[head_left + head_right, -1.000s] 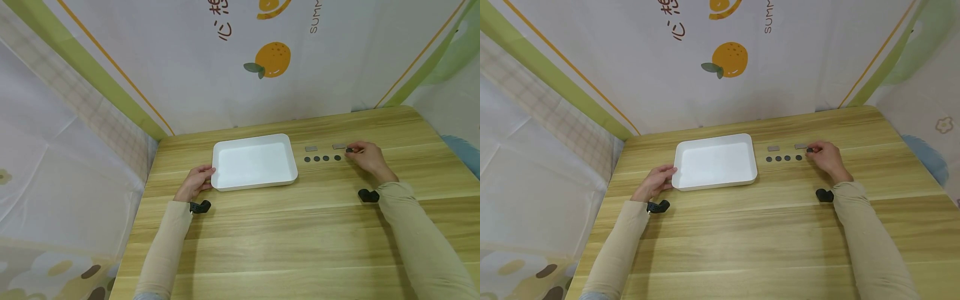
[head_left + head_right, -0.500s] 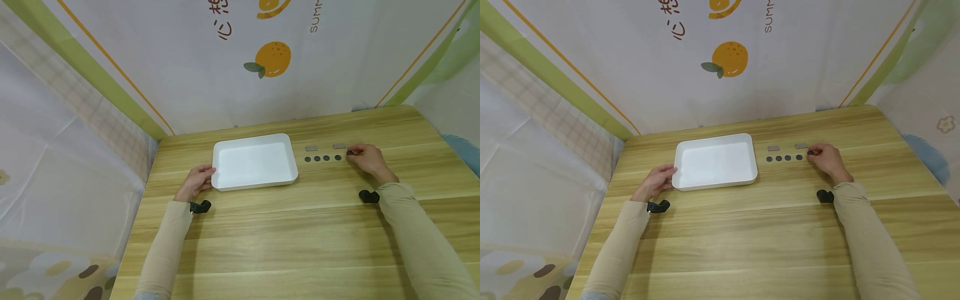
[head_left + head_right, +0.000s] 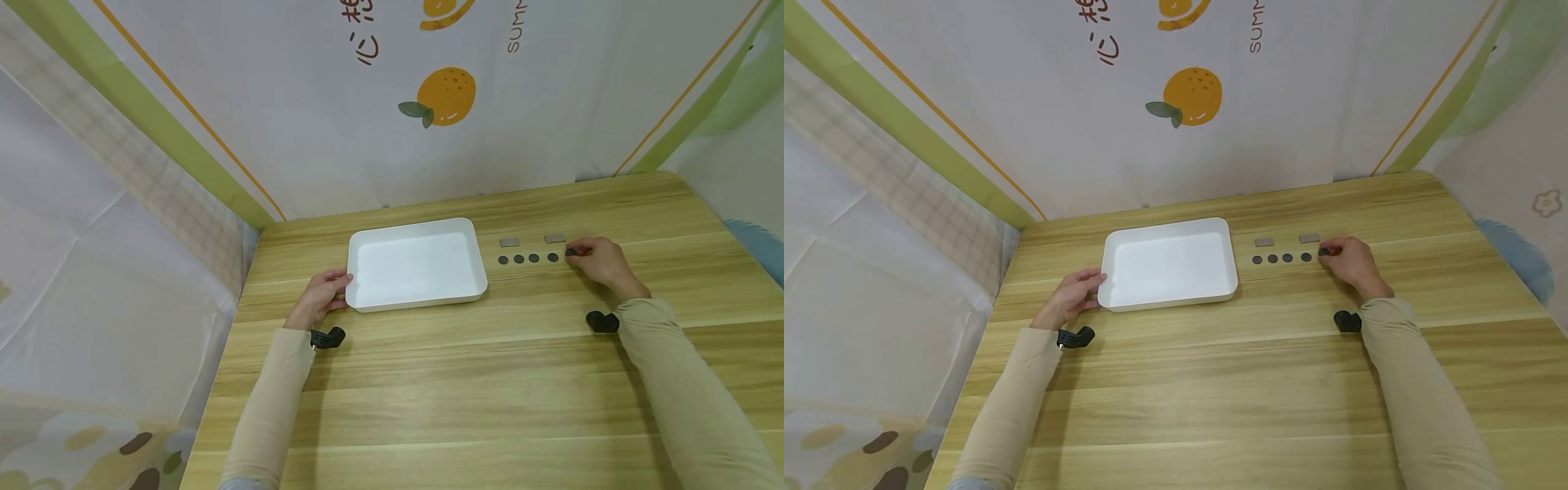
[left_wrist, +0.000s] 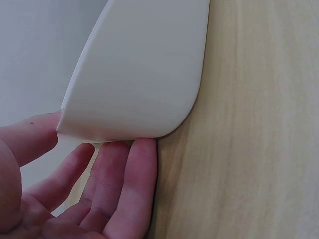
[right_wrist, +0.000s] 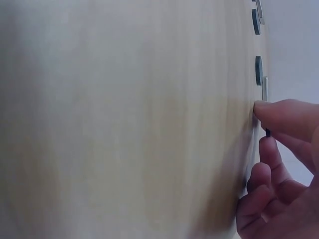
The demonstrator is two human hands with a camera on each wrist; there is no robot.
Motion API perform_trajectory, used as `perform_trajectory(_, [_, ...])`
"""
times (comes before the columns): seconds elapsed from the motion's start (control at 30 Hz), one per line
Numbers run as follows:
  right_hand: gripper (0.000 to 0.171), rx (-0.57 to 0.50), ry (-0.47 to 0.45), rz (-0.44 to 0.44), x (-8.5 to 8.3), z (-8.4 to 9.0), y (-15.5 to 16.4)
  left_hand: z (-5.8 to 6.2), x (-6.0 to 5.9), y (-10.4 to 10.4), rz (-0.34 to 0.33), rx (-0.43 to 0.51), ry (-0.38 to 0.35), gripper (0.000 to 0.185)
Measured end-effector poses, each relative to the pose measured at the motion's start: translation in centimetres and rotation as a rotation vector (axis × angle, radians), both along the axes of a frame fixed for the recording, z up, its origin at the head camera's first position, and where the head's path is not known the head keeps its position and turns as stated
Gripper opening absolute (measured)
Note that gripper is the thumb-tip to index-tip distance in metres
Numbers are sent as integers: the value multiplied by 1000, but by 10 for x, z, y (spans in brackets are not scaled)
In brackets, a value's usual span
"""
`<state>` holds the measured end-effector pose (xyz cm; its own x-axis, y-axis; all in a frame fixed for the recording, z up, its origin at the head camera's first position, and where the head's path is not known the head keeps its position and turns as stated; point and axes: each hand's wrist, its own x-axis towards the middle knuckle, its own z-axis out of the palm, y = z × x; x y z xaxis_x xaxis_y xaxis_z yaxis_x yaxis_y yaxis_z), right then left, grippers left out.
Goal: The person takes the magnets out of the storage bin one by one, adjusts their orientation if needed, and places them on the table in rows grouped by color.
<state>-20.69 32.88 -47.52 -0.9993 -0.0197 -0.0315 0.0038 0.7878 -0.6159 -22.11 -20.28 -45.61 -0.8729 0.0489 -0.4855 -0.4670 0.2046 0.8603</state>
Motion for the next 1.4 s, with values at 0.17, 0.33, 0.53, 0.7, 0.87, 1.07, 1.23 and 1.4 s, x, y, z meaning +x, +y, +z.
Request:
perform_trajectory(0.17, [38, -9, -24, 1, 1, 1, 0, 0, 0, 0, 4, -2, -6, 51])
perform_trajectory(0.33, [39, -20, -47, 4, 1, 3, -2, 0, -1, 0, 7, -6, -9, 49])
perform_trajectory(0.53, [40, -28, -54, 1, 0, 4, -3, 0, -1, -1, 10, -4, -11, 51])
perform_trajectory(0.7, [41, -40, -64, 2, 0, 5, -3, 0, 0, -1, 15, 2, -8, 52])
perform_trajectory(0.87, [40, -45, -56, 10, 0, 5, -4, 1, 1, -2, 15, 4, -7, 52])
perform_trajectory(1.07, [40, -69, -29, -16, -2, 3, -5, 1, 1, -2, 24, 3, -7, 49])
perform_trajectory(1.23, [43, -92, -14, -61, -1, -1, -1, 2, 1, -2, 15, -5, -11, 50])
perform_trajectory(1.4, [46, -82, -15, -57, 4, -2, 6, 2, 2, -1, -4, -12, -10, 51])
